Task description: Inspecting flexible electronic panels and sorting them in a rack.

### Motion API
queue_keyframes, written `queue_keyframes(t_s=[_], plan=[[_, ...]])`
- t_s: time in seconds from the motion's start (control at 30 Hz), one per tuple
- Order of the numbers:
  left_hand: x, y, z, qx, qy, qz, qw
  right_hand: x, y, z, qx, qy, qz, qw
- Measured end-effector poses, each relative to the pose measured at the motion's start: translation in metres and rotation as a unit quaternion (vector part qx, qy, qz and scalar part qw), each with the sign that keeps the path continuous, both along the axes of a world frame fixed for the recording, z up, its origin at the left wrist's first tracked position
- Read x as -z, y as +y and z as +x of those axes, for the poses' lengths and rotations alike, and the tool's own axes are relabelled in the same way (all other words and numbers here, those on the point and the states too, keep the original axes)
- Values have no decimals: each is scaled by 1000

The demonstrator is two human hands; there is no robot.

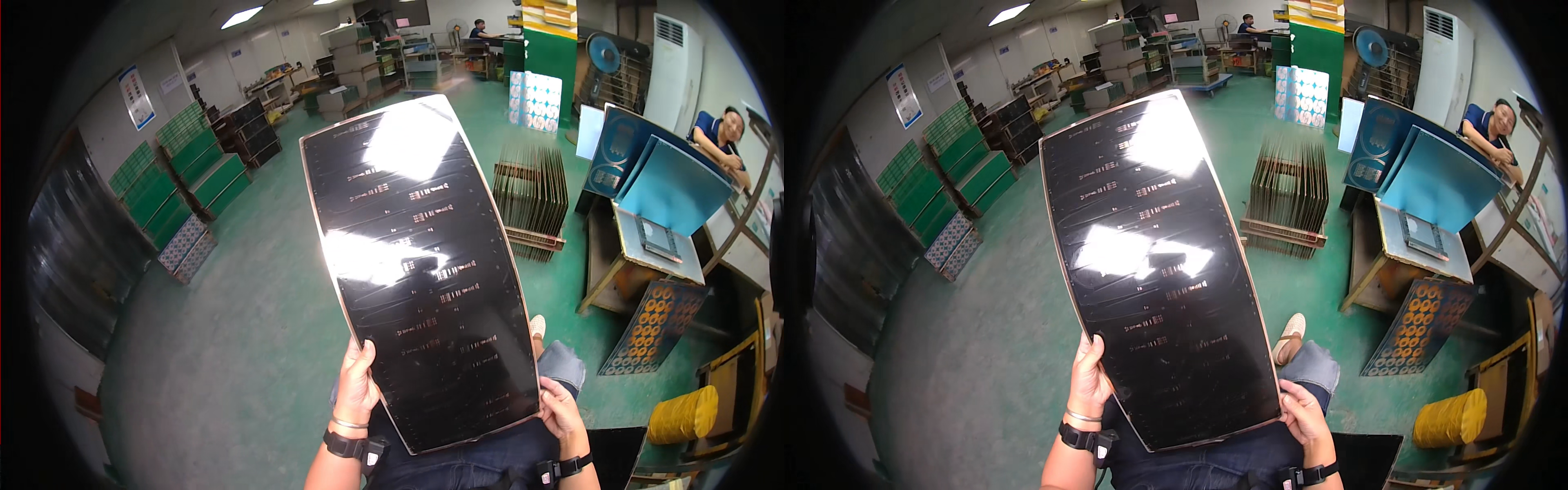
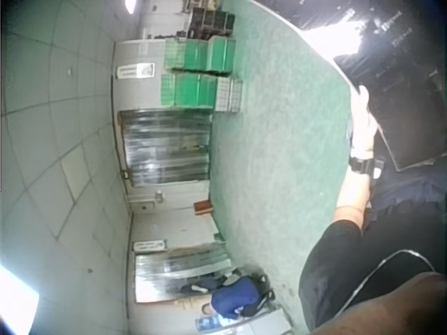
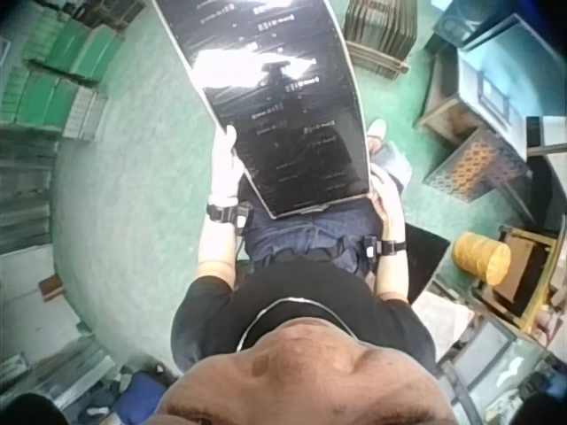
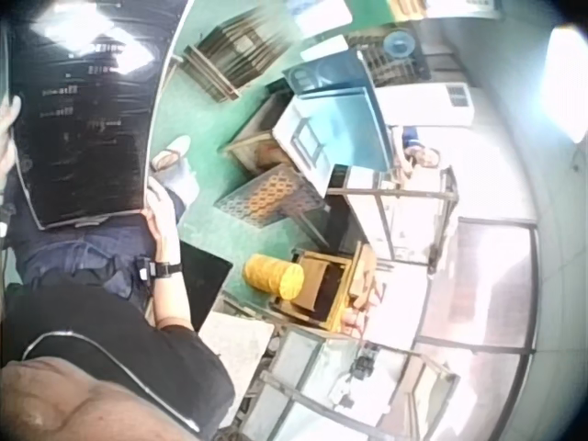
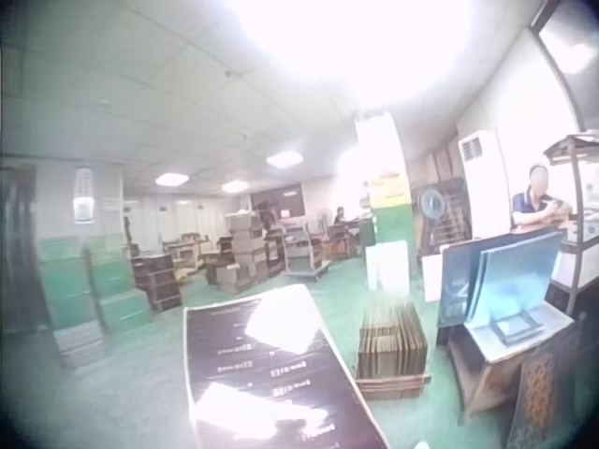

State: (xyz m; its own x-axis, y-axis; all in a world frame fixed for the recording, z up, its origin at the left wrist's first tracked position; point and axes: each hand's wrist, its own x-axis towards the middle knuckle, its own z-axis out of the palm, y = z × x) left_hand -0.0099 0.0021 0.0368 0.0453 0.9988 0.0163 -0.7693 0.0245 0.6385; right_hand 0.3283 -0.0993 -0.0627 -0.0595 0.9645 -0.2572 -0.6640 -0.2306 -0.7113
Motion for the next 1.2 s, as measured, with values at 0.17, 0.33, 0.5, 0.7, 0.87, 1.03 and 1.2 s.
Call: queue_keyframes(t_s=[0.17,0.33,0.5,0.7,0.87,1.03,1.2], plan=[[-3,2,3,22,31,23,999,-1,-3,1,-67,-54,-26,996],[3,2,-1,30,37,24,999,9,-5,1,-79,-61,-28,995],[1,0,-3,32,48,29,998,17,-4,-1,-92,-77,-46,992],[-4,4,1,-3,94,22,995,6,-10,-2,-93,-99,-45,990],[8,5,-13,-131,203,-58,968,-1,-9,0,-200,-166,56,964],[-20,-2,-8,-50,161,-5,986,-49,9,-34,-251,-230,176,924],[-22,1,-1,24,234,-128,964,-46,5,-38,-243,-264,180,916]])
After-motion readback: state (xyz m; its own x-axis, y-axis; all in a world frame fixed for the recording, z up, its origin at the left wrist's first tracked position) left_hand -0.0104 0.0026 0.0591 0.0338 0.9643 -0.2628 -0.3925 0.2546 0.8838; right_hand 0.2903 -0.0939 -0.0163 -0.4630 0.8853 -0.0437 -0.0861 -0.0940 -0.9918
